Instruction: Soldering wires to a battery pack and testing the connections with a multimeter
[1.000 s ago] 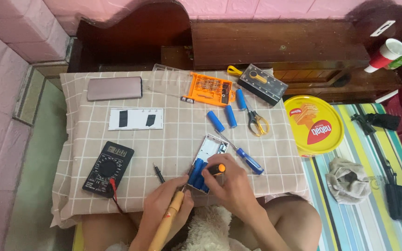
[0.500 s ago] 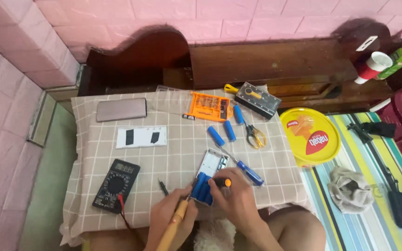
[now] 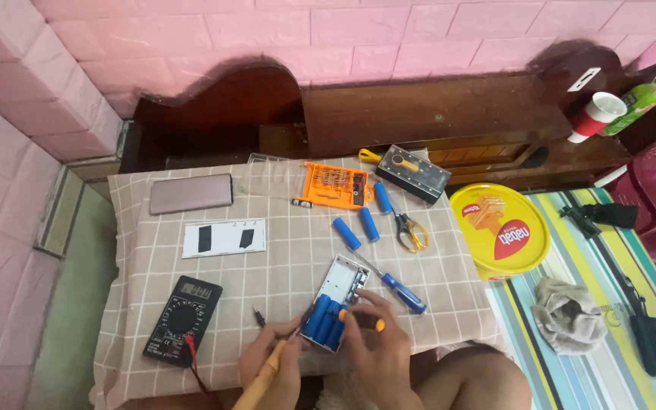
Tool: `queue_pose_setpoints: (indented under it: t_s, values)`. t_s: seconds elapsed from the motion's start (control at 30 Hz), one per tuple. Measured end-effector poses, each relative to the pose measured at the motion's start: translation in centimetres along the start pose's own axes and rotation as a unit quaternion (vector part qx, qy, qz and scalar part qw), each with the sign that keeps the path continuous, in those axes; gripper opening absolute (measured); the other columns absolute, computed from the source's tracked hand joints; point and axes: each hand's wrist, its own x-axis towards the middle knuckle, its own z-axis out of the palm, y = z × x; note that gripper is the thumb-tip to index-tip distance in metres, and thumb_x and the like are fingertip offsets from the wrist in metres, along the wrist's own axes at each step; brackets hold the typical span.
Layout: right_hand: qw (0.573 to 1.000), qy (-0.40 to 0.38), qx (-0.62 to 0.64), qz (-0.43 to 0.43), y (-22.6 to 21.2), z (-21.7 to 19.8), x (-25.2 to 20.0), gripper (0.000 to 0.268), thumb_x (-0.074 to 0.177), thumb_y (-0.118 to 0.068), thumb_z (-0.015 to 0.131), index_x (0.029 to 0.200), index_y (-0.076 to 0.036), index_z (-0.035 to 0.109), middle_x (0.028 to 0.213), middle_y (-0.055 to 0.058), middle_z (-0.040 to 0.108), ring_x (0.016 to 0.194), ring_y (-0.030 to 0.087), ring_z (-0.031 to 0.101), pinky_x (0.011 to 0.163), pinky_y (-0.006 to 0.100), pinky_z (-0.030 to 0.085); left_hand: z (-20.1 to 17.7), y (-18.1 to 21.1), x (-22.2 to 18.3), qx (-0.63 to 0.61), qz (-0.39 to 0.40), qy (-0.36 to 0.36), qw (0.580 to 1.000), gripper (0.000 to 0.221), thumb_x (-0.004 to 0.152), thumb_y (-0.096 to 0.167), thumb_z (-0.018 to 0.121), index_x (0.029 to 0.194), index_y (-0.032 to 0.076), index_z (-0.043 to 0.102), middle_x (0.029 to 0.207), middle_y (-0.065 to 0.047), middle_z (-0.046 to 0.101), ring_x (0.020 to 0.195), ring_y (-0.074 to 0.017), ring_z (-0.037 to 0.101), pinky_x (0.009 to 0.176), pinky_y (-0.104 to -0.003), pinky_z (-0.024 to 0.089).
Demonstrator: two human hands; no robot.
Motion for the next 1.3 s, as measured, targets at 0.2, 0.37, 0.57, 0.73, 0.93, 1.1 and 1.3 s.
queue_pose_setpoints:
  t_s: [0.2, 0.37, 0.57, 0.73, 0.93, 1.1, 1.3]
  values:
    - [0.924, -0.064, -0.301, -0.228, -1.0, 1.6, 0.3, 0.027, 0.082, -0.009, 0.075, 0.105, -0.007, 0.062, 0.104, 0.01, 0.067, 0.125, 0.032, 0.062, 0.097, 0.045, 0.057, 0.1, -0.2, -0.6, 0.073, 0.052, -0.004, 0.996, 0.024, 0.072, 0.003, 0.068, 0.092, 0.005, 0.08, 0.062, -0.007, 0.078, 0.047, -0.0103, 0.064, 0.05, -0.022, 0.055]
    - [0.941, -0.05, -0.239, -0.234, -1.0, 1.8, 0.9, 0.032, 0.079, -0.003, 0.075, 0.107, -0.004, 0.062, 0.112, 0.015, 0.067, 0.133, 0.039, 0.059, 0.098, 0.045, 0.054, 0.6, -0.8, -1.2, 0.041, 0.084, 0.024, 0.995, 0.024, 0.074, 0.001, 0.067, 0.096, 0.004, 0.077, 0.081, -0.007, 0.085, 0.061, -0.0116, 0.074, 0.061, -0.023, 0.059]
    - [0.998, -0.017, -0.057, -0.021, 0.2, -1.2, 0.4, 0.02, 0.084, -0.011, 0.074, 0.099, 0.002, 0.072, 0.147, 0.019, 0.06, 0.11, 0.023, 0.071, 0.085, 0.032, 0.061, 0.7, -0.2, -1.0, -0.04, -0.031, 0.05, 0.997, 0.026, 0.076, -0.006, 0.061, 0.095, -0.004, 0.079, 0.073, -0.015, 0.081, 0.064, -0.0177, 0.075, 0.063, -0.026, 0.06]
    - [0.995, -0.023, 0.056, 0.074, 1.5, -1.6, 0.2, 0.019, 0.087, -0.007, 0.069, 0.1, 0.004, 0.076, 0.157, 0.017, 0.054, 0.118, 0.021, 0.069, 0.092, 0.032, 0.057, 0.6, -0.9, -1.0, -0.11, -0.069, 0.046, 0.99, 0.027, 0.082, -0.005, 0.056, 0.095, -0.009, 0.079, 0.077, -0.018, 0.079, 0.07, -0.0209, 0.072, 0.069, -0.03, 0.059]
    - [0.991, -0.058, 0.095, 0.071, 1.5, -1.9, 0.6, 0.018, 0.09, -0.008, 0.068, 0.105, 0.001, 0.074, 0.157, 0.018, 0.052, 0.094, 0.017, 0.07, 0.08, 0.029, 0.057, 0.7, 0.4, -1.5, -0.159, -0.16, 0.035, 0.974, 0.029, 0.089, -0.004, 0.053, 0.095, -0.013, 0.079, 0.075, -0.021, 0.074, 0.073, -0.0243, 0.066, 0.071, -0.031, 0.051]
    - [0.996, -0.027, -0.072, 0.04, 0.6, -3.4, 3.4, 0.018, 0.084, -0.015, 0.073, 0.098, -0.003, 0.073, 0.129, 0.009, 0.075, 0.089, 0.017, 0.076, 0.072, 0.028, 0.063, 0.6, 0.7, -1.9, -0.111, -0.076, 0.016, 0.991, 0.028, 0.081, -0.006, 0.053, 0.089, -0.008, 0.08, 0.076, -0.02, 0.081, 0.07, -0.0213, 0.072, 0.068, -0.031, 0.061]
    - [0.986, -0.092, -0.135, -0.016, 0.8, -2.6, 5.2, 0.018, 0.081, -0.019, 0.077, 0.09, -0.004, 0.073, 0.145, 0.011, 0.062, 0.098, 0.019, 0.072, 0.079, 0.028, 0.057, 0.8, -0.5, -1.9, -0.092, -0.002, 0.016, 0.996, 0.026, 0.075, -0.007, 0.058, 0.091, -0.005, 0.079, 0.072, -0.018, 0.082, 0.063, -0.0185, 0.074, 0.063, -0.028, 0.063]
